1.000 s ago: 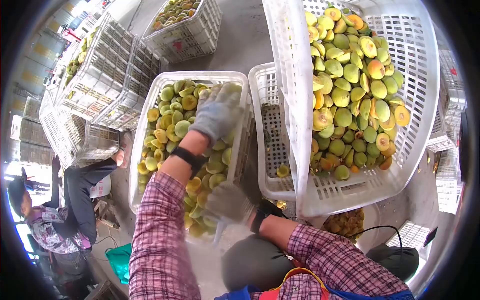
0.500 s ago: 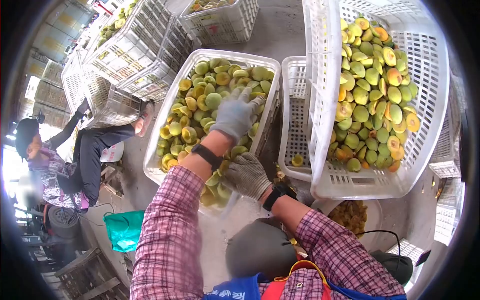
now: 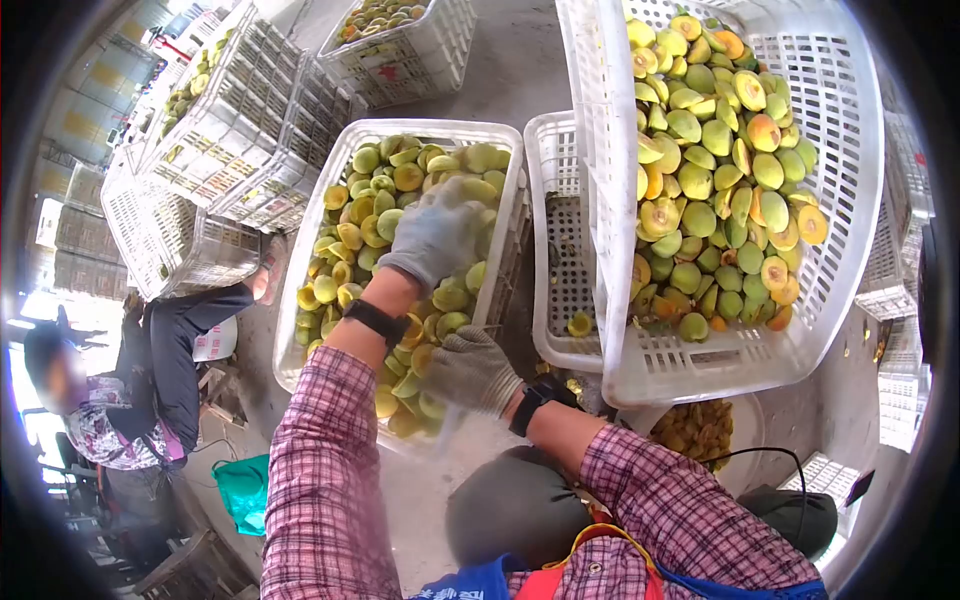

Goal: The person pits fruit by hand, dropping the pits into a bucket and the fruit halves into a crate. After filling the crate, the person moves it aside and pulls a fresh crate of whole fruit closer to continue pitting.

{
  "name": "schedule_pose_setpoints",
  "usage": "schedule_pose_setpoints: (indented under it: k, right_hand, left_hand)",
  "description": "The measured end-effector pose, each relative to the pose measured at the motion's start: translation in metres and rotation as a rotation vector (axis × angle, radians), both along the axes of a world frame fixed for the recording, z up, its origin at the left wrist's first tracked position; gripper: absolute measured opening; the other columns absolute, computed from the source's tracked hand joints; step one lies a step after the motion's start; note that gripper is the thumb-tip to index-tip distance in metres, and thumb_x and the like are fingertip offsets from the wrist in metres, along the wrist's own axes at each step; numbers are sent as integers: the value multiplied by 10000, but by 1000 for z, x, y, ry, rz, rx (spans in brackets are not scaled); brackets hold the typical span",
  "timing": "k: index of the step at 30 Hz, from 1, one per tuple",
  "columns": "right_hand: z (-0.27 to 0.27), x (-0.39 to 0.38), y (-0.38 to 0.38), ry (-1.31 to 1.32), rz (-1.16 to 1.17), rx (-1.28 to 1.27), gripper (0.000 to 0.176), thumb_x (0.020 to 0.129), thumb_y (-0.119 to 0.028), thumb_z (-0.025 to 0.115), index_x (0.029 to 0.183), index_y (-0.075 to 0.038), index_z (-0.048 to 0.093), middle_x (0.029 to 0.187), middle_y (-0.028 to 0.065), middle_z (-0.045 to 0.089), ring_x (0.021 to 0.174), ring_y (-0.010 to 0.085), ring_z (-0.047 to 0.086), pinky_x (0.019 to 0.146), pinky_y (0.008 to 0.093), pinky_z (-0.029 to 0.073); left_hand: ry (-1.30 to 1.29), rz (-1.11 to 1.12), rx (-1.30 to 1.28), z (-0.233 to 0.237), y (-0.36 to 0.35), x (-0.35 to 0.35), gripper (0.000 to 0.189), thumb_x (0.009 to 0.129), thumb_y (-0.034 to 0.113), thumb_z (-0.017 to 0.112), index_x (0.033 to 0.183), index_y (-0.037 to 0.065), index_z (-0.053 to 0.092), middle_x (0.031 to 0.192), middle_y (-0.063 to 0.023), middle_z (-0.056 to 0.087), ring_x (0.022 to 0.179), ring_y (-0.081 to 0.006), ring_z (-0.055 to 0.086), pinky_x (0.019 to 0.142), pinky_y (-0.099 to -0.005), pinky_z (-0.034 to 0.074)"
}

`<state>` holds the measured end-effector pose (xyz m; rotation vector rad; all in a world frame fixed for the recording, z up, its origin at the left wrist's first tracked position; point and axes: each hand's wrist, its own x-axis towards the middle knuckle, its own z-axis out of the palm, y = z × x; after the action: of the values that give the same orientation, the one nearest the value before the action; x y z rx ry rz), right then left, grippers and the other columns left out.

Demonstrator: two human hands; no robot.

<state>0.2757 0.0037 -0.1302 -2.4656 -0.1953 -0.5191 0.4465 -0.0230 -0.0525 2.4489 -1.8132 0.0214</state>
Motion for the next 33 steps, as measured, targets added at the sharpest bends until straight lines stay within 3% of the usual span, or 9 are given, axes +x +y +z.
schedule_pose_setpoints:
  k: [9, 11, 17, 19, 21, 22, 26, 29, 33]
  right_hand:
    - [-2, 1, -1, -171, -33, 11, 189, 786, -359, 610, 788, -171, 633, 859, -9, 607, 897, 213, 573, 884, 373, 399]
    - [3, 0, -1, 13, 12, -32, 186, 788, -359, 607, 789, -176, 636, 850, -7, 603, 902, 211, 575, 890, 373, 394]
    - [10, -2, -6, 47, 30, -45, 188, 789, -362, 605, 764, -178, 634, 810, -6, 590, 858, 202, 569, 867, 367, 394]
    - [5, -4, -2, 1, 8, -26, 193, 789, -364, 604, 762, -176, 635, 808, -5, 591, 855, 203, 568, 865, 369, 393]
    - [6, -1, -3, -56, -20, -2, 197, 788, -366, 603, 760, -174, 636, 805, -4, 592, 851, 203, 566, 863, 370, 392]
    - [5, -1, -2, -26, -9, -19, 194, 791, -364, 600, 757, -176, 635, 804, -3, 591, 851, 202, 566, 861, 370, 392]
    - [-2, -2, 0, -61, -5, 32, 195, 806, -361, 583, 749, -181, 630, 796, 1, 585, 843, 202, 561, 859, 370, 390]
    - [5, -4, -4, -79, -21, -33, 182, 801, -346, 578, 738, -181, 623, 788, -1, 580, 839, 203, 555, 856, 365, 388]
    - [-19, 4, 6, -134, -17, -35, 174, 794, -339, 582, 762, -176, 634, 797, 3, 583, 842, 208, 550, 851, 367, 386]
  left_hand:
    - [29, 43, 36, -9, -10, 5, 422, 718, 212, 659, 1133, 133, 641, 1405, -135, 424, 1259, -321, 440, 1010, -429, 396]
    - [-14, 100, 192, -7, -17, 11, 426, 719, 239, 644, 1127, 120, 634, 1421, -141, 407, 1289, -339, 410, 1018, -452, 381]
    - [-9, 99, 140, -5, -25, 11, 287, 791, 324, 583, 997, 137, 655, 1306, -104, 465, 1177, -351, 478, 956, -463, 413]
    - [-5, 68, 22, -12, -16, 25, 273, 800, 321, 567, 999, 159, 660, 1235, -99, 540, 1144, -332, 511, 956, -440, 418]
    - [242, 142, -39, 0, -14, 34, 363, 772, 231, 555, 1105, 108, 635, 1254, -159, 565, 1165, -340, 524, 981, -408, 422]
    - [261, 243, -110, 4, -14, 37, 374, 789, 219, 559, 1142, 109, 616, 1141, -150, 629, 1048, -330, 595, 920, -399, 464]
    - [50, 289, -465, -11, -46, 39, 415, 803, 190, 562, 1208, 100, 576, 1061, -144, 659, 941, -362, 629, 860, -404, 492]
    - [-79, 65, -3, -41, -72, 23, 540, 932, 328, 382, 1434, 132, 345, 1429, -118, 416, 1332, -284, 369, 1102, -396, 279]
    - [-99, 104, 55, -41, -83, 22, 561, 968, 404, 280, 1464, 143, 294, 1525, -91, 258, 1421, -265, 189, 1160, -396, 114]
